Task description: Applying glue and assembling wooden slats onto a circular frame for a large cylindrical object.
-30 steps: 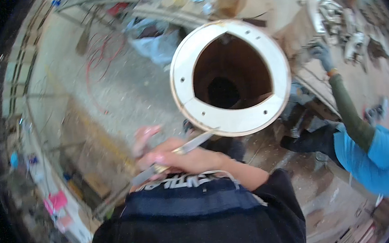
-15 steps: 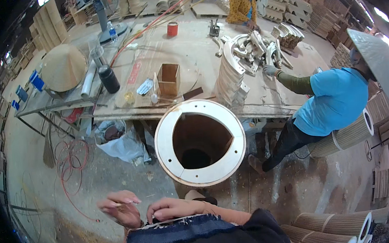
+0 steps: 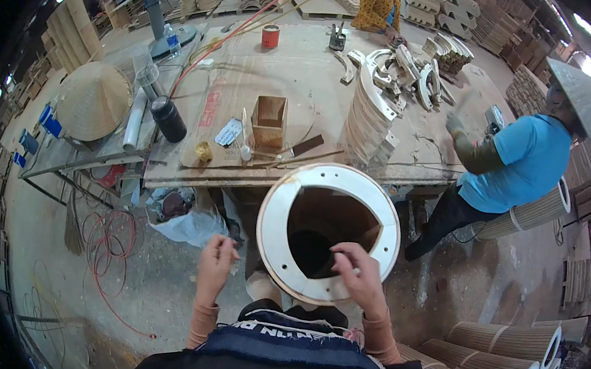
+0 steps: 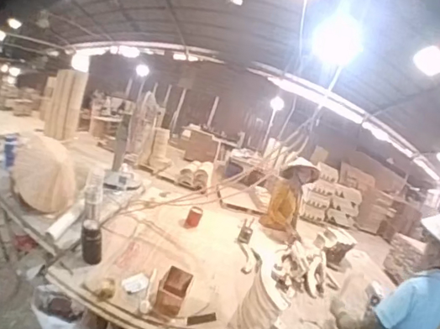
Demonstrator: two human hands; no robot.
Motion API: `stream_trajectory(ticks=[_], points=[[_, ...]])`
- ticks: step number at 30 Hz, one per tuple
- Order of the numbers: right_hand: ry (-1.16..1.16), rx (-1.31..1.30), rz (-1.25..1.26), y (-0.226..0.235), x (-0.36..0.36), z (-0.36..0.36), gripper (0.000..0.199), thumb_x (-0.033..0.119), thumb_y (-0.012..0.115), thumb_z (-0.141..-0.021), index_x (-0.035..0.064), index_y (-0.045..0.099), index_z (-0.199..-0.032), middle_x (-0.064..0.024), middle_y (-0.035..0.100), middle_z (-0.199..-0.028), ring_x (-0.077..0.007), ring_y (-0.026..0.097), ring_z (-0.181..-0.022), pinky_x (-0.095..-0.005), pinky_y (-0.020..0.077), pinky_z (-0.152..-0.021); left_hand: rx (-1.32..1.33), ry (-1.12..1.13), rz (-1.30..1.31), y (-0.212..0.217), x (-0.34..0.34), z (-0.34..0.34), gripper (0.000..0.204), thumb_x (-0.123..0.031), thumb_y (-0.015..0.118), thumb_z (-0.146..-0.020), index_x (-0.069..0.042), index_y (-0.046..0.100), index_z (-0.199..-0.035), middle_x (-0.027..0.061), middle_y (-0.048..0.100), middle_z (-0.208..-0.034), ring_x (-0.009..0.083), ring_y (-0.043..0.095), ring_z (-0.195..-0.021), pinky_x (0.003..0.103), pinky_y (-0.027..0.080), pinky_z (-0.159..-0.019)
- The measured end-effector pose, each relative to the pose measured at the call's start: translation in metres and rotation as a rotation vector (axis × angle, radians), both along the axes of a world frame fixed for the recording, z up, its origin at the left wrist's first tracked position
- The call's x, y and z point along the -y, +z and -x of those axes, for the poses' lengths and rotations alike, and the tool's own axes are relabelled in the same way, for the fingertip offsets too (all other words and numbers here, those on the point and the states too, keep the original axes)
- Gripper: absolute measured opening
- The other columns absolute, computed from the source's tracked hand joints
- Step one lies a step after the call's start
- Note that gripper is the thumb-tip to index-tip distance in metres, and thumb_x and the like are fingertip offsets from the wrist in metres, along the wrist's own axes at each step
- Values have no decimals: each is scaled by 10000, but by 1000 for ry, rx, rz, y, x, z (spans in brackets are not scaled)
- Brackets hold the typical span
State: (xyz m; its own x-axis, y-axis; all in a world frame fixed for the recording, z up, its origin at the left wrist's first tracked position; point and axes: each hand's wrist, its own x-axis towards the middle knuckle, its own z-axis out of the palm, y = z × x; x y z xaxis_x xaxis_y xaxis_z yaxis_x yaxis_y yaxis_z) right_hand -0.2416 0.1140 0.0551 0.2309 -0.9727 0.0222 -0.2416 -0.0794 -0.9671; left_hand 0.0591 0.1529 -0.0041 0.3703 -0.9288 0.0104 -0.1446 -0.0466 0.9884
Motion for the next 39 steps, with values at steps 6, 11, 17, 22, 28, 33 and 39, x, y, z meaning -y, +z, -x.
stream_trajectory(ticks=[6, 11, 17, 22, 28, 33, 39], points=[[-472, -589, 382, -29, -2, -27, 219, 90, 617, -880, 8, 602, -1082, -183, 580, -1154, -369, 484, -1217, -436, 376, -1043, 114, -305, -130, -22, 81, -21, 217, -193, 556, -962, 14, 618, -984, 130, 688, -765, 211, 678, -694, 321, 517, -676], [-592, -655, 312, -31, -3, -42, 230, 79, 609, -886, 15, 593, -1106, -175, 566, -1193, -383, 428, -1282, -460, 328, -1092, 310, -514, -35, -29, 128, -27, 223, -211, 545, -959, -27, 617, -1062, 129, 684, -792, 278, 670, -713, 355, 508, -668], [-660, -711, 247, -37, -4, -48, 222, 112, 597, -927, 1, 593, -1119, -185, 587, -1131, -372, 491, -1219, -446, 379, -1038, 294, -592, 77, -44, 152, -31, 247, -265, 540, -940, -62, 628, -1050, 222, 660, -915, 430, 622, -863, 479, 508, -741], [-625, -825, 259, -41, -2, -46, 202, 146, 575, -954, 7, 616, -1093, -187, 602, -1126, -366, 480, -1236, -440, 385, -1028, 279, -572, 31, -44, 154, -36, 247, -244, 540, -930, -79, 647, -1080, 163, 696, -868, 368, 661, -840, 441, 518, -736], [-625, -840, 211, -41, 4, -47, 207, 165, 569, -966, 7, 636, -1082, -171, 613, -1169, -343, 466, -1270, -434, 385, -1032, 314, -567, 58, -33, 175, -40, 258, -240, 542, -915, -100, 681, -1083, 187, 691, -895, 382, 659, -847, 465, 525, -754], [-611, -876, 202, -41, 4, -48, 205, 166, 574, -967, 8, 652, -1071, -176, 615, -1173, -326, 466, -1278, -417, 404, -1016, 435, -579, 119, -36, 190, -32, 238, -251, 551, -900, -101, 713, -990, 175, 693, -875, 367, 664, -825, 458, 529, -734], [-636, -888, 218, -42, 5, -50, 209, 169, 573, -968, 7, 658, -1068, -187, 620, -1181, -329, 469, -1275, -419, 410, -1011, 568, -643, 213, -37, 211, -28, 245, -274, 543, -906, -85, 686, -844, 165, 676, -791, 371, 657, -774, 483, 516, -678]])
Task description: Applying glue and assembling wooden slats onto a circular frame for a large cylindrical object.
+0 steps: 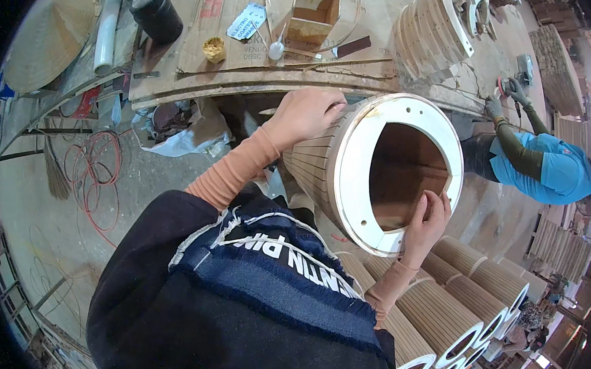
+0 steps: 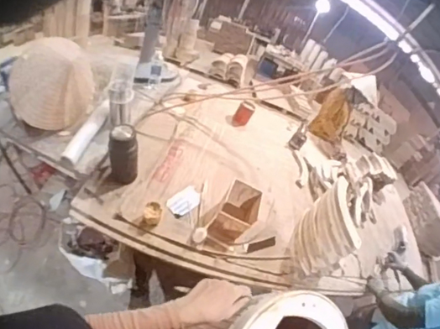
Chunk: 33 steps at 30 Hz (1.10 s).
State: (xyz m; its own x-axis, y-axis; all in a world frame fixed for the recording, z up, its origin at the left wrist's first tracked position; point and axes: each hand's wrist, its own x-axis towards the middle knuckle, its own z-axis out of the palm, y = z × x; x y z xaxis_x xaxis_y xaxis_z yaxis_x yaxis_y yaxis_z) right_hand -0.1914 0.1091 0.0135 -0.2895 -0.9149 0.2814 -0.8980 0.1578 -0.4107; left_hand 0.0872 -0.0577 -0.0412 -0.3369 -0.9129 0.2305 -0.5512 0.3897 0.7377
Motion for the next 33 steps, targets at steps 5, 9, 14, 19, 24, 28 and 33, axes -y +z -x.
stream_trajectory(ticks=[5, 9, 14, 19, 24, 28, 33], points=[[0, 13, -16, -2, 1, 3, 212, 171, 555, -978, 7, 667, -1052, -180, 628, -1170, -332, 475, -1264, -423, 404, -1011, 103, -28, 52, 3, 17, 6, 239, -295, 600, -886, -85, 689, -813, 161, 669, -754, 360, 666, -754, 473, 515, -654], [21, -12, -64, -2, 0, 8, 230, 185, 535, -1003, 15, 671, -1078, -198, 539, -1293, -312, 466, -1278, -374, 422, -986, 147, -70, 113, 6, 29, 12, 234, -288, 612, -889, -84, 695, -812, 147, 670, -758, 347, 666, -760, 457, 512, -653], [27, -12, -73, -3, 0, 9, 225, 185, 543, -1000, 15, 671, -1074, -203, 533, -1292, -310, 466, -1278, -371, 428, -981, 220, -112, 64, 7, 31, 14, 232, -277, 600, -904, -87, 702, -818, 138, 672, -772, 338, 662, -764, 452, 510, -674], [11, -3, -81, -4, 0, 10, 227, 190, 546, -1001, 15, 667, -1080, -207, 514, -1303, -298, 487, -1258, -361, 447, -961, 159, -136, 106, 7, 30, 11, 239, -257, 597, -902, -61, 693, -805, 161, 667, -779, 355, 655, -775, 464, 510, -690], [15, 14, -95, -5, 1, 11, 222, 182, 551, -999, 10, 663, -1083, -202, 497, -1307, -284, 496, -1246, -349, 461, -955, 134, -147, 50, 7, 24, 7, 238, -259, 587, -906, -53, 686, -839, 177, 658, -783, 375, 644, -789, 473, 511, -712], [26, -21, -96, -5, 2, 11, 216, 173, 559, -994, 3, 663, -1080, -196, 493, -1305, -284, 489, -1254, -348, 459, -966, 87, -133, 15, 9, 11, -1, 272, -265, 579, -901, -42, 702, -805, 196, 670, -783, 383, 664, -784, 479, 529, -715], [-3, 16, -104, -5, 4, 8, 216, 163, 567, -988, -9, 663, -1079, -196, 497, -1298, -293, 481, -1262, -354, 457, -981, 175, -133, -96, 18, -11, -13, 229, -267, 560, -918, -79, 684, -880, 177, 660, -792, 381, 646, -772, 475, 518, -681]])
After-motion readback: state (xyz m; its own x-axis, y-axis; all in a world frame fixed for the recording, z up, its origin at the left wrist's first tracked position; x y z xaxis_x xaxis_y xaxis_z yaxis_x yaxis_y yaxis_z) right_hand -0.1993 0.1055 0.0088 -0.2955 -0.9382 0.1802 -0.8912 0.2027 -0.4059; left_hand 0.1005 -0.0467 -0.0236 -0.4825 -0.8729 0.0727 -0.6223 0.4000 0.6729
